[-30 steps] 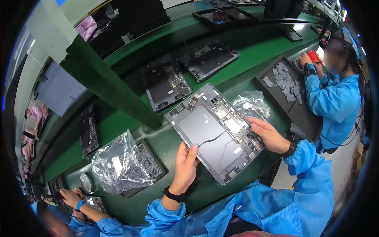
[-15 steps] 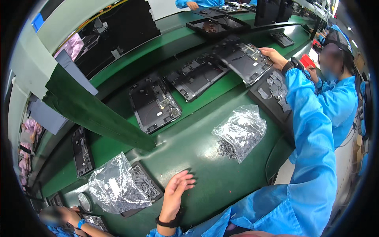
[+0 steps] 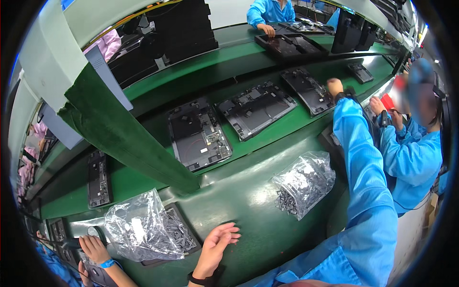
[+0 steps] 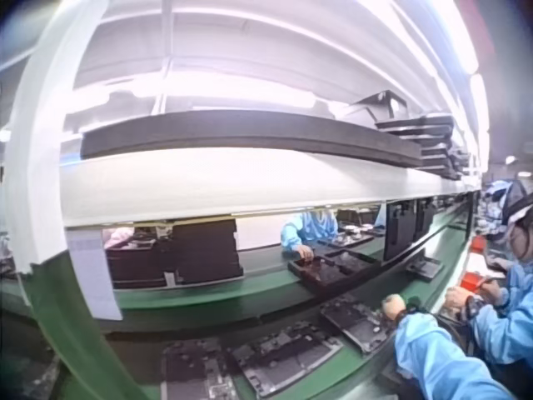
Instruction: The person is seen assembling tablet components on a factory line.
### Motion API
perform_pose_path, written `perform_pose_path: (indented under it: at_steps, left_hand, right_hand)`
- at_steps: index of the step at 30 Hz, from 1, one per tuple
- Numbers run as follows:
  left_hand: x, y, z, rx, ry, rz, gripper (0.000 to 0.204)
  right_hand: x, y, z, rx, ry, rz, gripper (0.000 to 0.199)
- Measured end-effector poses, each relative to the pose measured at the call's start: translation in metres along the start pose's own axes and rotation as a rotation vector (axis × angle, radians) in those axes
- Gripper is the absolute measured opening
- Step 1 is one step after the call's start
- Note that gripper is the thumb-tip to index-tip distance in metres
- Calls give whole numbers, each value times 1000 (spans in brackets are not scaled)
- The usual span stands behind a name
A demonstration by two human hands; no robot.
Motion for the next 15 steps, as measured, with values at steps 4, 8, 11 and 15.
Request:
perform_pose_path:
  at_steps: [4, 8, 11, 15]
  left_hand:
    - [3, -5, 3, 39, 12, 26, 35]
    - [6, -18, 4, 97, 9, 25, 34]
    - [0, -33, 6, 160, -13, 31, 34]
    - [-2, -28, 0, 142, 1, 23, 33]
  right_hand:
    - [172, -14, -85, 367, 360, 334, 28]
    - [243, -62, -159, 410, 582, -414, 48]
    - [219, -83, -137, 306, 521, -443, 53]
    - [248, -67, -147, 630, 195, -357, 60]
Point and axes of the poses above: each hand's wrist, its own z-axis towards the middle knuckle, its own y-axis out of the back of the hand, x = y × z, the point moved 4 cm from there along z, towards the middle knuckle, and after that the axes turned 8 degrees about -x, right-handed, at the moved point
